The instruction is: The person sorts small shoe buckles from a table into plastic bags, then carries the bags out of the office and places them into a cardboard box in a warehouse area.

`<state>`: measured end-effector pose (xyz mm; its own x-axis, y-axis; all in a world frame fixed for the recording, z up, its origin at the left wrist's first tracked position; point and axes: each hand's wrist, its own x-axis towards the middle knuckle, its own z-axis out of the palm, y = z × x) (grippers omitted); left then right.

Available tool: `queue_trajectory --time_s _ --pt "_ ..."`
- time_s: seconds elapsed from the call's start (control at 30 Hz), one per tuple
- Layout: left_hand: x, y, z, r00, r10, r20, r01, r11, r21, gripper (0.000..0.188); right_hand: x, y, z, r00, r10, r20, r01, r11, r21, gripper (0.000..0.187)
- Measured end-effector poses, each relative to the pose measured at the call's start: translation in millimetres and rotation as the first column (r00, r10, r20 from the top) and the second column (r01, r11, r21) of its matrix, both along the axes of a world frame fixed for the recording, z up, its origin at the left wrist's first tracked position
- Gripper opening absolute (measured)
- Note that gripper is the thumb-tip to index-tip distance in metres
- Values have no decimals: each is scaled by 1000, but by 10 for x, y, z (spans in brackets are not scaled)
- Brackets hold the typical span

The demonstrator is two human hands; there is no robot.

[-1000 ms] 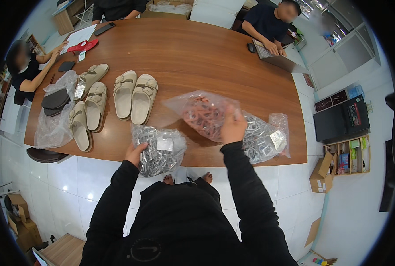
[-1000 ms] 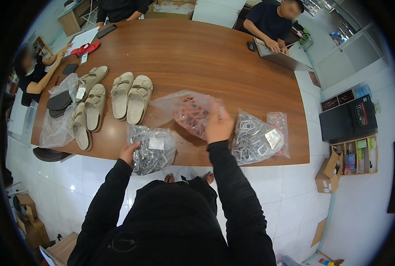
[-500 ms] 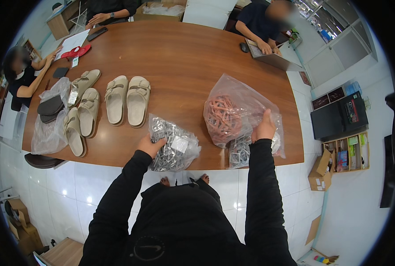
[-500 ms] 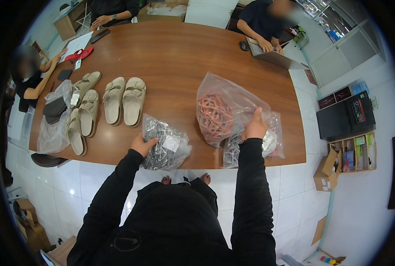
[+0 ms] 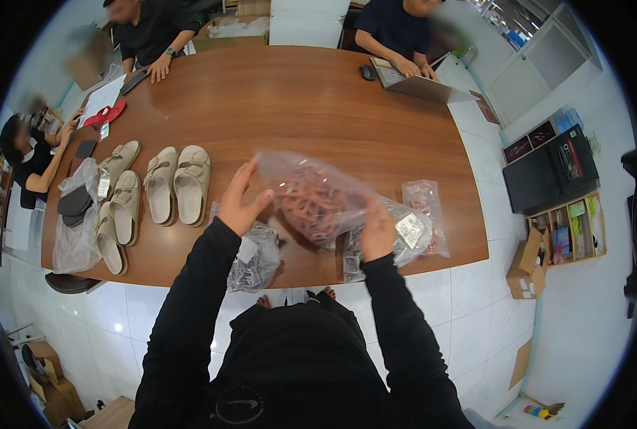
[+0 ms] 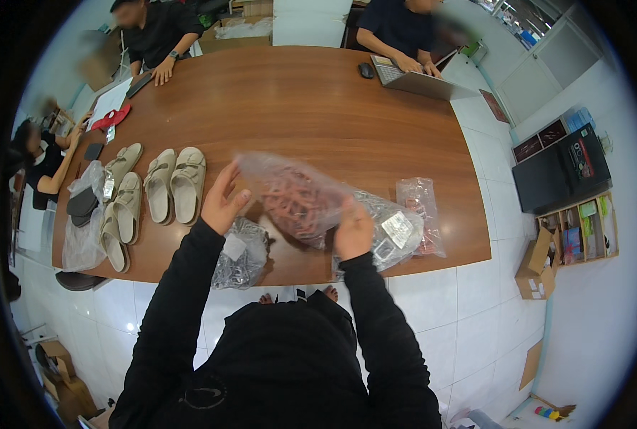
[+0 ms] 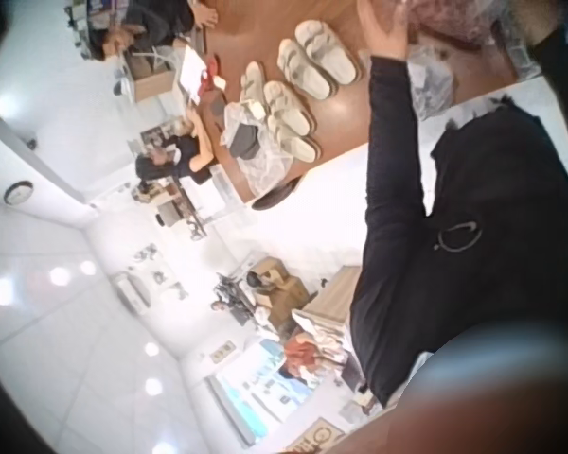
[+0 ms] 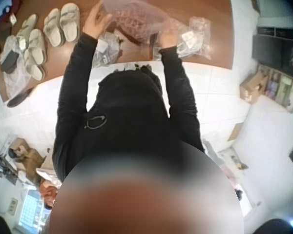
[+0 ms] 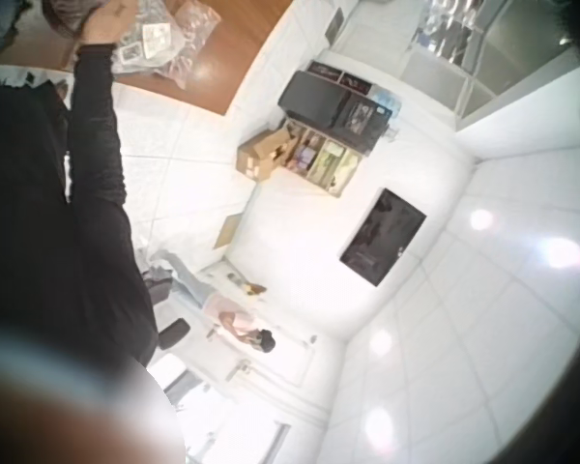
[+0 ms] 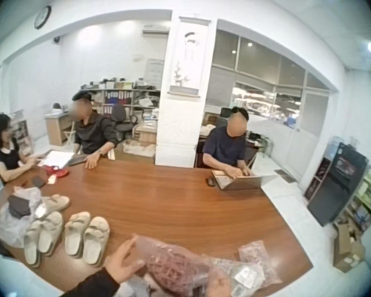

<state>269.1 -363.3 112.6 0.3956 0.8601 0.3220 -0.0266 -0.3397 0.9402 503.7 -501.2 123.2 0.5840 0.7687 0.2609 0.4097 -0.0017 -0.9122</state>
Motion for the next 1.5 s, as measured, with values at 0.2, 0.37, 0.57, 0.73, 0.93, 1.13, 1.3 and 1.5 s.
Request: queue_trajectory --time_s 0.2,0.37,0.57,0.73,0.93,1.13,1.3,1.5 --pt "323 -43 -117 964 -23 264 106 947 -304 32 -210 -297 150 941 335 46 -337 940 57 37" --pt "279 -229 -143 886 231 402 -87 935 -345 31 594 -755 159 962 89 257 -111 991 74 49" --pt "429 -373 84 873 300 384 -167 925 -341 34 1533 -1159 -139 932 -234 -278 168 956 -242 50" --pt "576 -367 239 883 196 426 -100 966 -238 39 1513 -1010 -486 839 -54 -542 -4 994 -106 58" --pt "514 -433 190 823 274 499 -96 931 -353 39 1557 -771 -830 861 -209 -463 141 974 -178 53" --pt "324 -534 174 851 226 475 -52 935 -352 40 1604 -741 -920 788 -205 -581 170 979 -115 47" --pt "270 -624 178 835 197 515 13 927 -375 40 1437 -840 -781 746 -181 -641 222 975 -17 48" --pt "192 -601 151 856 176 486 14 932 -363 39 1322 -781 -593 801 -177 -572 227 974 15 56"
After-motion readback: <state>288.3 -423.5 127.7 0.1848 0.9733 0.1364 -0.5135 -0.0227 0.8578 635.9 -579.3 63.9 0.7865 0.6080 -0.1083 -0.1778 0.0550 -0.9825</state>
